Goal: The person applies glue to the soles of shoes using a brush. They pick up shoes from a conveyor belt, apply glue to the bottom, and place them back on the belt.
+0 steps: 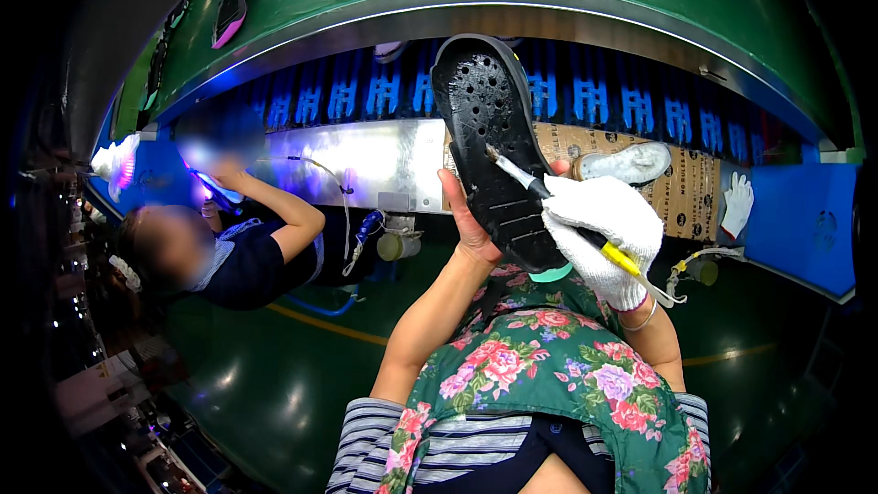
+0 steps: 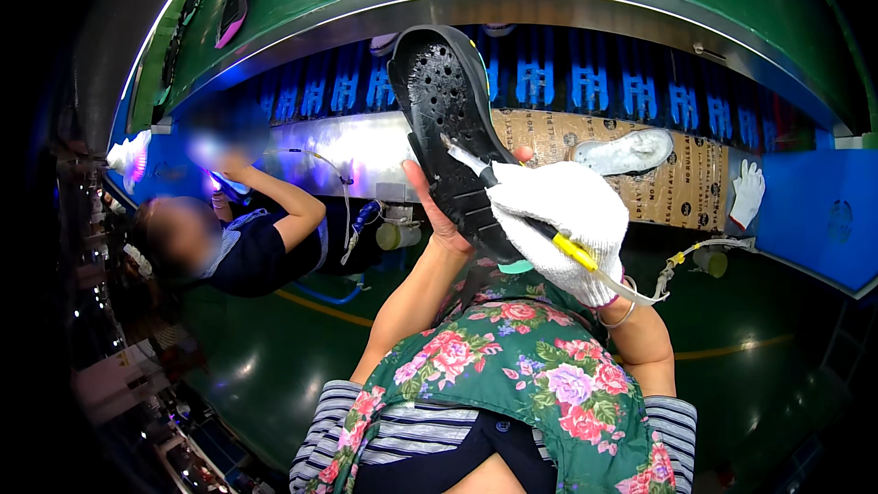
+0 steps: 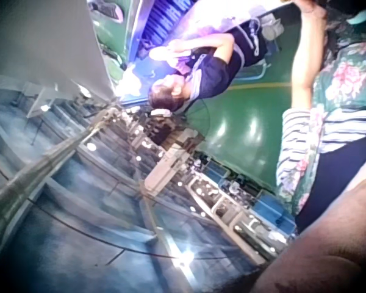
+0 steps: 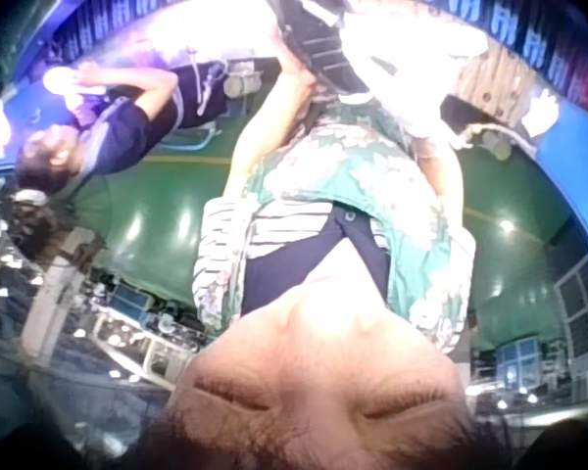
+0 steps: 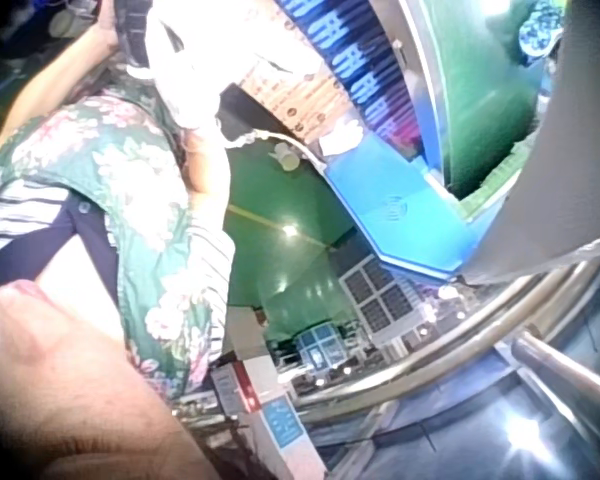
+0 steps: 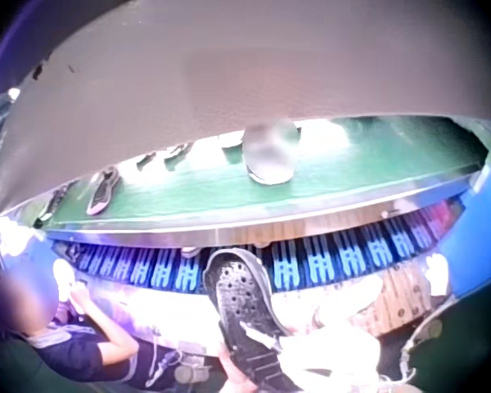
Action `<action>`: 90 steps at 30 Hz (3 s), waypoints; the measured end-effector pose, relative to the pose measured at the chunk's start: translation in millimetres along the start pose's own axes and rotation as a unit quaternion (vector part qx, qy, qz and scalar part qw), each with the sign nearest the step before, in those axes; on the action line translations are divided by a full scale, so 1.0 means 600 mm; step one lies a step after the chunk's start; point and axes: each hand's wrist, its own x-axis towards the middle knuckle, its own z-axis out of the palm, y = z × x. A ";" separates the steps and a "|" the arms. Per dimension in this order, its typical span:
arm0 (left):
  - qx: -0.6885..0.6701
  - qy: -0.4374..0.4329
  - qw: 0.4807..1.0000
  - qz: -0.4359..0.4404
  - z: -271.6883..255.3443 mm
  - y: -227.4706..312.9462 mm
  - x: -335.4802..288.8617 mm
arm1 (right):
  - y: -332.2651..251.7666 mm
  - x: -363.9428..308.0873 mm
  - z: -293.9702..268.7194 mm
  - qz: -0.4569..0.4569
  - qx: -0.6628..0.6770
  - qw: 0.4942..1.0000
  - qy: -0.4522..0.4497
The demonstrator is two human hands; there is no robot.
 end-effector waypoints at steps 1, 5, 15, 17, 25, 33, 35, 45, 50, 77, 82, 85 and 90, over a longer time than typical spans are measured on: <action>0.005 0.002 1.000 0.001 -0.004 -0.002 0.002 | -0.002 0.000 -0.002 -0.001 -0.007 1.000 0.005; -0.018 0.014 1.000 0.010 -0.005 -0.017 0.006 | -0.001 -0.001 -0.012 -0.020 -0.016 0.999 -0.024; 0.186 0.161 0.969 0.017 -0.039 -0.072 -0.023 | 0.005 0.007 -0.024 -0.074 -0.129 0.988 0.028; 0.172 0.133 0.976 0.007 -0.072 -0.078 -0.033 | -0.006 0.001 -0.020 -0.057 -0.131 0.989 0.029; 0.232 0.199 0.952 0.004 -0.047 -0.077 -0.019 | 0.006 -0.013 -0.013 0.098 0.119 0.981 0.114; 0.260 0.224 0.939 0.009 -0.026 -0.060 -0.012 | 0.020 -0.013 -0.005 0.142 0.160 0.972 0.096; 0.230 0.187 0.955 0.027 -0.041 -0.055 -0.019 | 0.028 -0.015 -0.003 0.128 0.134 0.976 0.110; 0.180 0.094 0.979 0.028 -0.076 -0.005 -0.037 | 0.037 -0.026 -0.003 0.182 0.153 0.968 0.077; 0.225 0.113 0.968 -0.003 -0.027 0.041 -0.014 | 0.041 -0.038 0.003 0.133 0.100 0.985 0.035; 0.575 0.232 0.784 -0.016 -0.072 0.011 0.003 | 0.074 -0.099 0.007 0.254 0.131 0.957 0.055; 0.478 0.208 0.853 -0.031 -0.057 0.001 0.014 | 0.083 -0.108 0.005 0.264 0.134 0.953 0.069; 0.449 0.168 0.876 -0.049 -0.060 0.000 0.013 | 0.085 -0.112 0.003 0.284 0.140 0.946 0.074; 0.359 0.165 0.917 -0.058 -0.042 -0.017 -0.001 | 0.098 -0.122 0.002 0.257 0.130 0.952 0.102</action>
